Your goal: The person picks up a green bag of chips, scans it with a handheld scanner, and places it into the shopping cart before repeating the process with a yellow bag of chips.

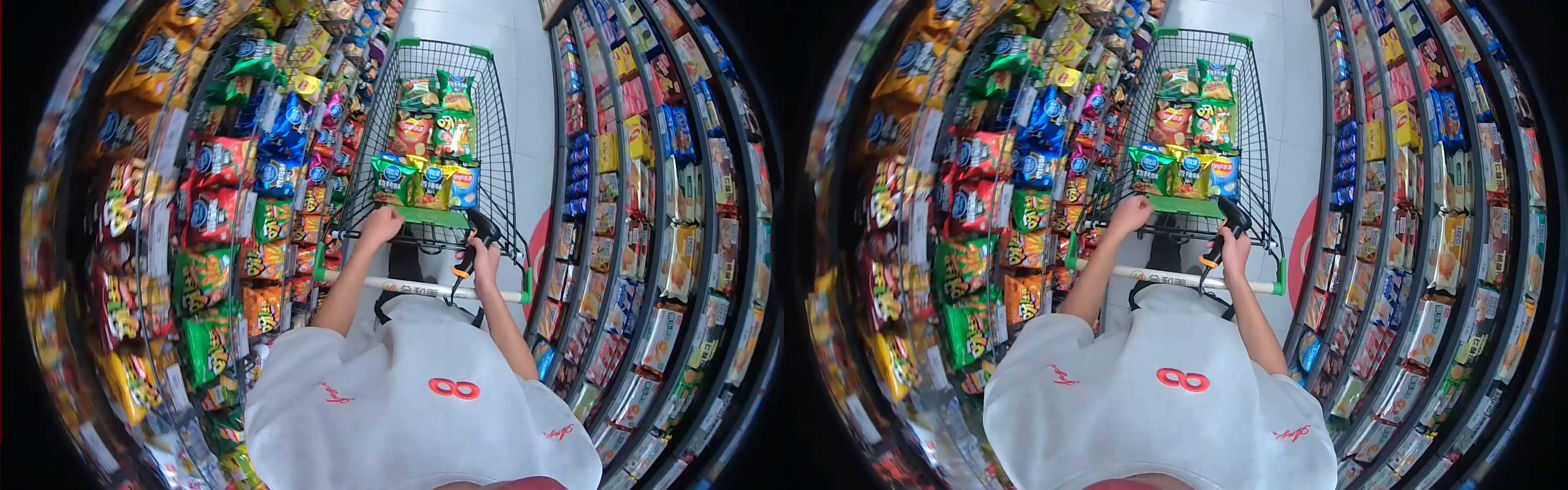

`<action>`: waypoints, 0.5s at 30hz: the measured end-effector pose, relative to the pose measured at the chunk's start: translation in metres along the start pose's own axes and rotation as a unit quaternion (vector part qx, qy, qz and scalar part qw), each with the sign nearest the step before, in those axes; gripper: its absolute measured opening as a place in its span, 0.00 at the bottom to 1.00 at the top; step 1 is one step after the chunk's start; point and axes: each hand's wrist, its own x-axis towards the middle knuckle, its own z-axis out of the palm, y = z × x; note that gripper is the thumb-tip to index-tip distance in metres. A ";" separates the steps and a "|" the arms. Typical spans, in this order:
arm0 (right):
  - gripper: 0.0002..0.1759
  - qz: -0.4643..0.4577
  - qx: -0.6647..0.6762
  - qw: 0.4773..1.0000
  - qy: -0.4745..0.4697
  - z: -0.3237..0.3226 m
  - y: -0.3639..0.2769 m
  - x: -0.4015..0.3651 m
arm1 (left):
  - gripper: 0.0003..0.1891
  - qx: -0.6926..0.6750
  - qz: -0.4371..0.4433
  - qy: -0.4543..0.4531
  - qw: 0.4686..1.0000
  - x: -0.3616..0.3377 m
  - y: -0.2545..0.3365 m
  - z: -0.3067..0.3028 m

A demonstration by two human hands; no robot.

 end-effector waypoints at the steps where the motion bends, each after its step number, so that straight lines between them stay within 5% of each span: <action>1: 0.09 0.003 -0.004 1.000 0.004 0.003 -0.004 0.003 | 0.17 -0.033 0.003 -0.021 0.999 0.013 0.009 -0.010; 9: 0.08 0.039 -0.015 0.999 0.027 0.034 -0.047 0.025 | 0.19 0.137 0.104 0.110 0.979 0.192 0.004 0.021; 15: 0.11 0.064 -0.028 0.997 0.044 0.051 -0.058 0.052 | 0.45 0.199 0.040 -0.004 0.979 0.281 0.003 0.035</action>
